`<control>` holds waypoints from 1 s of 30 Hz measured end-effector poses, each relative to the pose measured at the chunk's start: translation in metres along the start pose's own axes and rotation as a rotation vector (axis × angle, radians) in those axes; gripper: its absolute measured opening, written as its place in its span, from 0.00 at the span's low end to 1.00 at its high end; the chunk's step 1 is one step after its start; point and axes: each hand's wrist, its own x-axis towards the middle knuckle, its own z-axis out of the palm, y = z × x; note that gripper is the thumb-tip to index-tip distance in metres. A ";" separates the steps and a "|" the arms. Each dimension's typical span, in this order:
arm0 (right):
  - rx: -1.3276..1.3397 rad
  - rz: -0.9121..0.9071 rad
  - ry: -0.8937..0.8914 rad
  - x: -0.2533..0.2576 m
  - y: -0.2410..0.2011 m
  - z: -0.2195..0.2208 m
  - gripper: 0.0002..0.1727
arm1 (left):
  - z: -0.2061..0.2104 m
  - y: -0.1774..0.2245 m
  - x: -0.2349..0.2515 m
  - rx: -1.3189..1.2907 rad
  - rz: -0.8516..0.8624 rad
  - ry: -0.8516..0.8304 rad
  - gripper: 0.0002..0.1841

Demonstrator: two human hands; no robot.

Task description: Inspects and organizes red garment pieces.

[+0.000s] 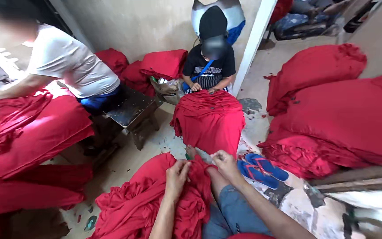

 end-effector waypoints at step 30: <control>-0.192 0.000 -0.873 0.085 0.058 0.123 0.23 | -0.051 -0.036 0.006 -0.226 -0.314 0.666 0.22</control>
